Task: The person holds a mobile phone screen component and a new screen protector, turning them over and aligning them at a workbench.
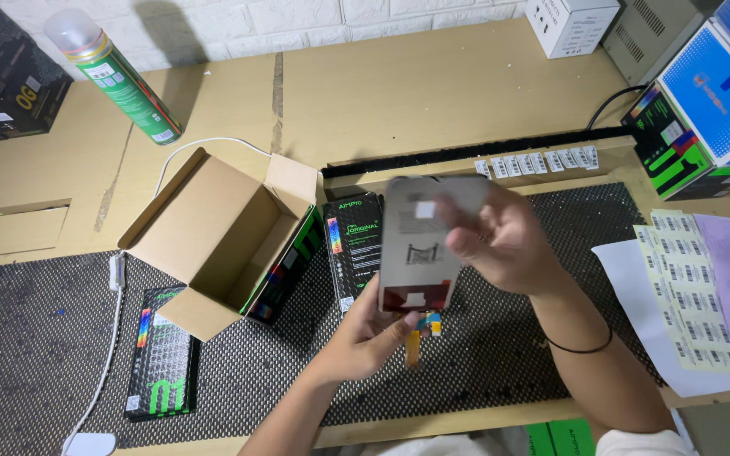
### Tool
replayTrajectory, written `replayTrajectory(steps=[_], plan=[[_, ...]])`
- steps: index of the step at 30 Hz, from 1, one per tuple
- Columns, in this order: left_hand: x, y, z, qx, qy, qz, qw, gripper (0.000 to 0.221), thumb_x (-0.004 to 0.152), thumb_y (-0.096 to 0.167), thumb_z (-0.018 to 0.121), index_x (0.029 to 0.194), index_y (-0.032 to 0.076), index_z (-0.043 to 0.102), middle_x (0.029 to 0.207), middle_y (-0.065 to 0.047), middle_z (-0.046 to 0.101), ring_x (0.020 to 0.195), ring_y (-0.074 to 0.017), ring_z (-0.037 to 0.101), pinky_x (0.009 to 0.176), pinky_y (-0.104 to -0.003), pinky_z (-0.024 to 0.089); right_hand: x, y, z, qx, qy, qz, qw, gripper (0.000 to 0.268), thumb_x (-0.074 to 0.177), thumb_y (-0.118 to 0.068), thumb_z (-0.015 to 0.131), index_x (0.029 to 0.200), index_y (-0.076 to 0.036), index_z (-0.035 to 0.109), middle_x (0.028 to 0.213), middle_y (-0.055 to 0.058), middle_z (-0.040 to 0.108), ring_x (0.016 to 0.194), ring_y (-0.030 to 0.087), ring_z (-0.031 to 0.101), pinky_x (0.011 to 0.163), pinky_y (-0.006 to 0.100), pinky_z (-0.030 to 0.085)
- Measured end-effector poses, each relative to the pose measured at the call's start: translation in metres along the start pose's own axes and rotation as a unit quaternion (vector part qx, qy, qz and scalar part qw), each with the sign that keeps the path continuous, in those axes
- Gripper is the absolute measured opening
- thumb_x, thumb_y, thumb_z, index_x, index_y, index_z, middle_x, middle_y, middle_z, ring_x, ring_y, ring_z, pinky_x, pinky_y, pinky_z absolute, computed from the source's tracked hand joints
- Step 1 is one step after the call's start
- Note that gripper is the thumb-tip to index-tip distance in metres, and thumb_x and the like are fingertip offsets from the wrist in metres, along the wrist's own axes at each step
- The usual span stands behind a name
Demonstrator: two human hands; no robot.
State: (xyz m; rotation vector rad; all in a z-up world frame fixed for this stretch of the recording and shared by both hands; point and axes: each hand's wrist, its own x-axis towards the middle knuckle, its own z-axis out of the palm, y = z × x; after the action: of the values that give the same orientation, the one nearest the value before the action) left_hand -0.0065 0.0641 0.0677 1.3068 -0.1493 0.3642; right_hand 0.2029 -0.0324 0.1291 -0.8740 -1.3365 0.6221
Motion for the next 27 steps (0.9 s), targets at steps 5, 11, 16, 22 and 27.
replayTrajectory(steps=[5,11,16,22,27], plan=[[-0.004,0.001,0.0,-0.011,0.076,0.0,0.997,0.061,0.102,0.009,0.059,0.152,0.003,0.024,0.125,-0.019,0.057,0.112,-0.0295,0.065,0.086,-0.039,0.065,0.015,-0.002,0.032,-0.106,-0.062,0.104,0.987,0.035,0.089,-0.028,0.073,0.111,-0.002,0.064,0.106,0.011,0.075,0.096,0.023,0.075,0.085,0.031,0.067],[-0.008,-0.011,0.016,-0.016,0.182,0.017,0.983,0.05,0.1,0.018,0.064,0.137,0.004,0.034,0.104,-0.019,0.066,0.084,-0.0232,0.068,0.06,-0.031,0.061,0.005,-0.003,0.052,-0.088,0.077,0.141,0.983,0.027,0.092,-0.019,0.07,0.111,0.0,0.066,0.102,0.01,0.075,0.088,0.02,0.075,0.076,0.029,0.069],[0.0,-0.005,0.036,0.057,0.157,0.094,0.982,0.016,0.106,0.017,0.056,0.102,0.001,0.06,0.078,-0.009,0.064,0.065,-0.0168,0.063,0.059,-0.029,0.055,0.001,-0.009,0.054,-0.119,0.13,0.156,0.972,0.022,0.096,-0.021,0.065,0.109,-0.004,0.064,0.092,0.004,0.072,0.079,0.014,0.069,0.067,0.025,0.06],[-0.002,0.006,0.042,0.154,0.205,0.146,0.956,0.025,0.104,0.013,0.057,0.084,-0.001,0.064,0.066,-0.009,0.066,0.054,-0.0146,0.062,0.047,-0.023,0.046,-0.001,-0.003,0.055,-0.1,0.135,0.203,0.965,0.021,0.096,-0.021,0.065,0.109,-0.004,0.063,0.095,0.003,0.071,0.086,0.011,0.065,0.077,0.024,0.055],[-0.012,-0.006,0.04,0.032,0.278,0.081,0.957,0.037,0.102,0.013,0.054,0.081,-0.014,0.067,0.074,-0.02,0.069,0.058,-0.0315,0.073,0.052,-0.038,0.068,0.0,0.004,0.057,-0.126,0.143,0.205,0.96,0.025,0.095,-0.024,0.066,0.109,-0.003,0.064,0.097,0.004,0.073,0.088,0.012,0.068,0.078,0.025,0.058]])
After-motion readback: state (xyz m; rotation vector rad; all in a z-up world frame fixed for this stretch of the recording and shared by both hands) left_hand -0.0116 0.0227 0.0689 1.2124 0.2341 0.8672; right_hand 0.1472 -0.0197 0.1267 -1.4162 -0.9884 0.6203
